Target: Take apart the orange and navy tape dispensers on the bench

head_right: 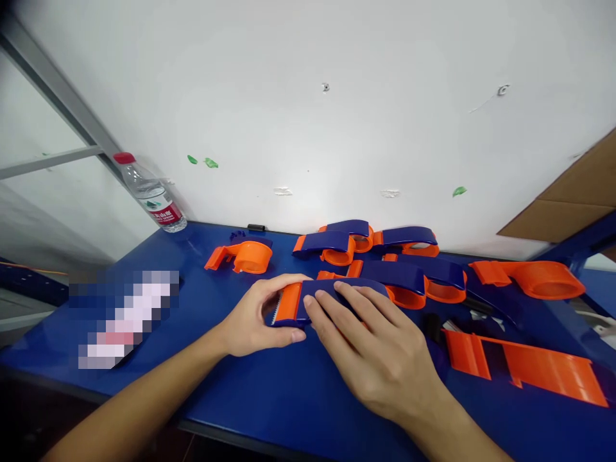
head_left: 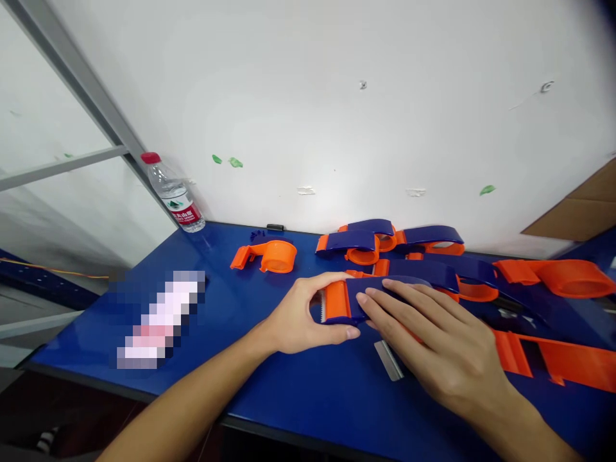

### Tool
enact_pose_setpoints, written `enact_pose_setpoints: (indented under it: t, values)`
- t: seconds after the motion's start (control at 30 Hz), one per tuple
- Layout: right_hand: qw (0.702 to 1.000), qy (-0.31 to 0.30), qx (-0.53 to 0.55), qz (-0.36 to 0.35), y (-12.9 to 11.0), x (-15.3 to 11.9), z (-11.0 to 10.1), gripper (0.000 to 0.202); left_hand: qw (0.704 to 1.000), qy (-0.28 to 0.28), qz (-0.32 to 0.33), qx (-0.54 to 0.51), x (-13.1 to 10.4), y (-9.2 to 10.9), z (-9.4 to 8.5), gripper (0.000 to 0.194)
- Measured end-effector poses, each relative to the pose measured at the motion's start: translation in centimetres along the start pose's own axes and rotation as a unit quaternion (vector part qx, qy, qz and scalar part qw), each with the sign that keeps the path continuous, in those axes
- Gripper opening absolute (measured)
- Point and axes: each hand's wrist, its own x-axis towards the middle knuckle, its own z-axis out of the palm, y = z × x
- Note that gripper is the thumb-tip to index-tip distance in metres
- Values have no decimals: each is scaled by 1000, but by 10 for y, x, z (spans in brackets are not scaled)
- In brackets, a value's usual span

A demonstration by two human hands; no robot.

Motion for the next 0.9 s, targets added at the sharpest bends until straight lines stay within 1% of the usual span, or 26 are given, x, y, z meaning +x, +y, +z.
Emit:
enact_pose_setpoints:
  t: [0.07,0.17,0.23,0.5,0.67,0.9]
  values:
    - [1000,22,-2,-1,0,0,1,30,1000,2,-15,-12,0,1,2,67]
    - [998,55,-6,-16,1,-1,4,22,998,-7,-40,-42,-1,4,5,59]
    - [997,65,-12,-25,1,-2,6,19,997,-10,-47,-60,-2,5,7,53]
    - [996,81,-15,-23,1,-4,9,16,991,-11,-75,-106,-2,9,10,50]
    - [997,82,-5,0,-2,-4,9,16,989,-14,-80,-126,-1,9,11,47]
    - [997,77,6,28,-5,-8,11,19,980,-22,-102,-171,-3,5,12,45]
